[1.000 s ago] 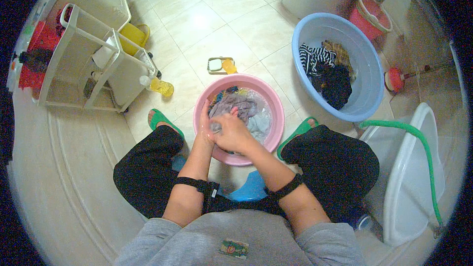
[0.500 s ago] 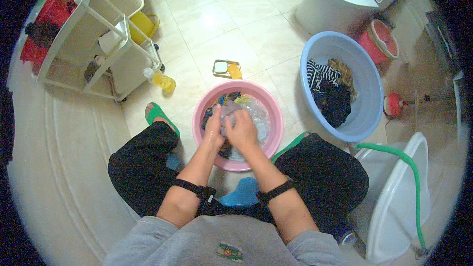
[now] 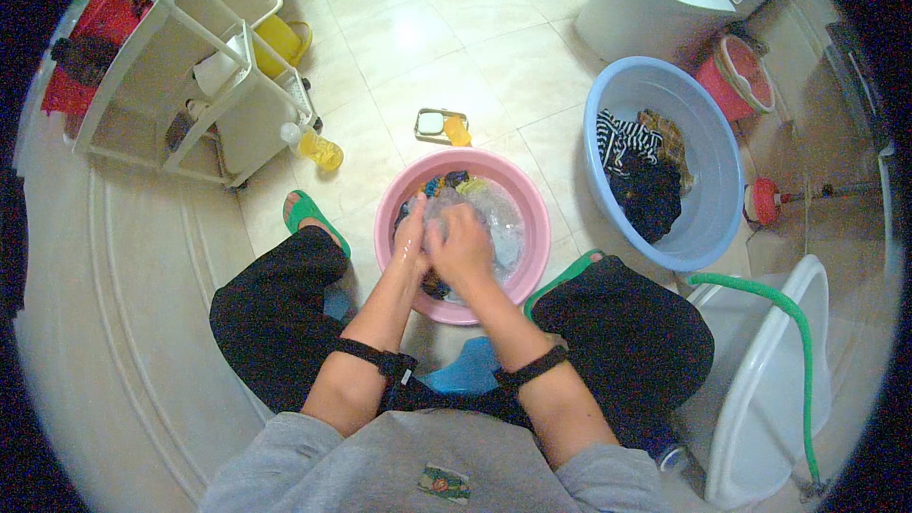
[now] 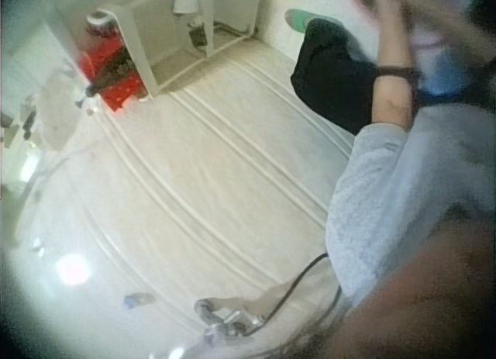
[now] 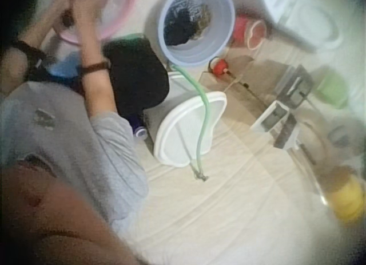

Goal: The person hand washes clothes in a pink basin filled with soapy water. They scrub and rinse a striped garment and a dark garment, then transfer them to a blue basin. The person continues washing other items in the pink basin.

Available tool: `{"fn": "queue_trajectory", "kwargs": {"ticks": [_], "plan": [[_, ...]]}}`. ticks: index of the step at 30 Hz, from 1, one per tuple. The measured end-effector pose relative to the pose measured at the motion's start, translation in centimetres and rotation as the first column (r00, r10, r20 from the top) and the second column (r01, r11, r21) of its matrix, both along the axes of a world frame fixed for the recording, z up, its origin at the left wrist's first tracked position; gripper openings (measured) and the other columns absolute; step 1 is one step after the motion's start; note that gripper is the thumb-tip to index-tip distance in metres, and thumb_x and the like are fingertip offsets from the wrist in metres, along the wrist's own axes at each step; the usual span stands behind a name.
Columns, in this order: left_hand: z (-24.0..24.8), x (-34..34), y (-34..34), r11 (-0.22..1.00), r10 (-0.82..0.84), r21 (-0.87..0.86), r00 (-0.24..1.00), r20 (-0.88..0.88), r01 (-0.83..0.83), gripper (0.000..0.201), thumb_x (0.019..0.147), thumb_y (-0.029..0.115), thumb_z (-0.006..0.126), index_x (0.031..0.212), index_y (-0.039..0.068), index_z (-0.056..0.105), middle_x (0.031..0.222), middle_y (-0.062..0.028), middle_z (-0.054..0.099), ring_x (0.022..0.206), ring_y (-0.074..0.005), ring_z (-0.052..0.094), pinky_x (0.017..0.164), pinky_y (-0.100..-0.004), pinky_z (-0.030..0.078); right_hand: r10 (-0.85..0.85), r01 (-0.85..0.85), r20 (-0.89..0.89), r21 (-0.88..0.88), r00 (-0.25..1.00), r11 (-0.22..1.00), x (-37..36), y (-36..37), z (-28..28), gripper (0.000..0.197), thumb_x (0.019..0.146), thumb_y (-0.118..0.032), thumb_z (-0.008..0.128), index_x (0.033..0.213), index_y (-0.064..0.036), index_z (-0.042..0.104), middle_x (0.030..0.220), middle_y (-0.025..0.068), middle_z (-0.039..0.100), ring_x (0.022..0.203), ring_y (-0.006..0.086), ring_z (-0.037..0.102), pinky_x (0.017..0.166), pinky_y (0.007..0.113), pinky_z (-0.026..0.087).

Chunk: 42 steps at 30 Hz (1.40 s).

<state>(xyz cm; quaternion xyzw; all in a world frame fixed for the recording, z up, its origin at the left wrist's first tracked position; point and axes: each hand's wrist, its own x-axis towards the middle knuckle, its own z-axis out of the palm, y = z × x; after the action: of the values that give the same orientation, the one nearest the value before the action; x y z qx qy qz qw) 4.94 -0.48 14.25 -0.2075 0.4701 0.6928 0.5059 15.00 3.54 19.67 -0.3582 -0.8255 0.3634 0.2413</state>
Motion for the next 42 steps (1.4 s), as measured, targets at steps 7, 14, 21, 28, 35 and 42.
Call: {"fn": "queue_trajectory", "kwargs": {"ticks": [7,14,21,28,35,42], "plan": [[0.5,1.7,0.5,0.997,-0.064,-0.052,0.993,-0.104,0.059,0.042,0.096,0.043,0.059,0.108,0.003,0.064,0.095,-0.0096,0.068,0.085,-0.0188,0.064,0.076,-0.0355,0.052,-0.089,0.096,0.141,-0.047,0.986,0.994,0.5,1.3,-1.5,0.020,0.087,-0.022,0.059,0.095,-0.0037,0.063,0.092,0.0202,0.062,0.088,0.0416,0.063,0.079,0.050,0.050],[3.0,-0.4,1.1,0.961,0.086,0.276,0.958,-0.275,-0.007,0.038,0.100,0.041,0.054,0.111,0.005,0.060,0.104,-0.0068,0.065,0.093,-0.0187,0.063,0.083,-0.0348,0.051,-0.030,-0.008,-0.087,-0.403,0.996,0.915,2.5,5.3,-5.8,0.026,0.089,-0.019,0.059,0.109,-0.0021,0.061,0.089,0.0174,0.066,0.087,0.0321,0.066,0.079,0.042,0.050],[1.9,0.5,1.0,0.944,0.021,0.330,0.998,-0.058,-0.001,0.047,0.101,0.043,0.050,0.125,0.004,0.055,0.121,-0.0092,0.062,0.113,-0.0234,0.058,0.100,-0.0393,0.045,0.283,-0.358,-0.219,-0.572,0.934,0.738,3.5,4.6,-4.0,0.093,0.077,-0.022,0.075,0.149,0.0029,0.021,0.140,0.0244,0.043,0.133,0.0323,0.043,0.110,0.039,0.034],[1.0,2.1,0.7,0.983,0.042,0.175,0.999,0.033,-0.047,0.048,0.100,0.042,0.050,0.129,0.003,0.053,0.122,-0.0123,0.061,0.113,-0.0252,0.059,0.102,-0.0402,0.044,0.211,-0.211,-0.037,-0.332,0.977,0.919,2.2,3.6,-2.1,0.062,0.072,-0.003,0.065,0.133,-0.0066,0.052,0.129,0.0222,0.053,0.123,0.0387,0.052,0.107,0.041,0.039],[-1.8,-1.4,-0.9,0.951,-0.080,0.309,0.936,0.343,-0.032,0.063,0.092,0.059,0.055,0.120,0.003,0.056,0.099,-0.0151,0.066,0.078,-0.0257,0.066,0.070,-0.0372,0.058,0.407,-0.412,-0.118,-0.021,0.906,0.911,2.0,-2.0,4.0,0.025,0.071,-0.014,0.065,0.095,-0.0076,0.065,0.092,0.0173,0.060,0.087,0.0380,0.064,0.077,0.045,0.054],[-2.7,2.1,-0.5,0.995,0.023,0.094,1.000,-0.002,-0.022,0.044,0.094,0.044,0.061,0.115,0.005,0.061,0.099,-0.0082,0.065,0.081,-0.0218,0.063,0.073,-0.0358,0.053,0.031,-0.036,0.094,0.046,0.995,0.998,0.6,0.0,-1.4,0.019,0.082,-0.027,0.063,0.090,-0.0095,0.065,0.090,0.0163,0.060,0.077,0.0389,0.064,0.069,0.049,0.053]]}}
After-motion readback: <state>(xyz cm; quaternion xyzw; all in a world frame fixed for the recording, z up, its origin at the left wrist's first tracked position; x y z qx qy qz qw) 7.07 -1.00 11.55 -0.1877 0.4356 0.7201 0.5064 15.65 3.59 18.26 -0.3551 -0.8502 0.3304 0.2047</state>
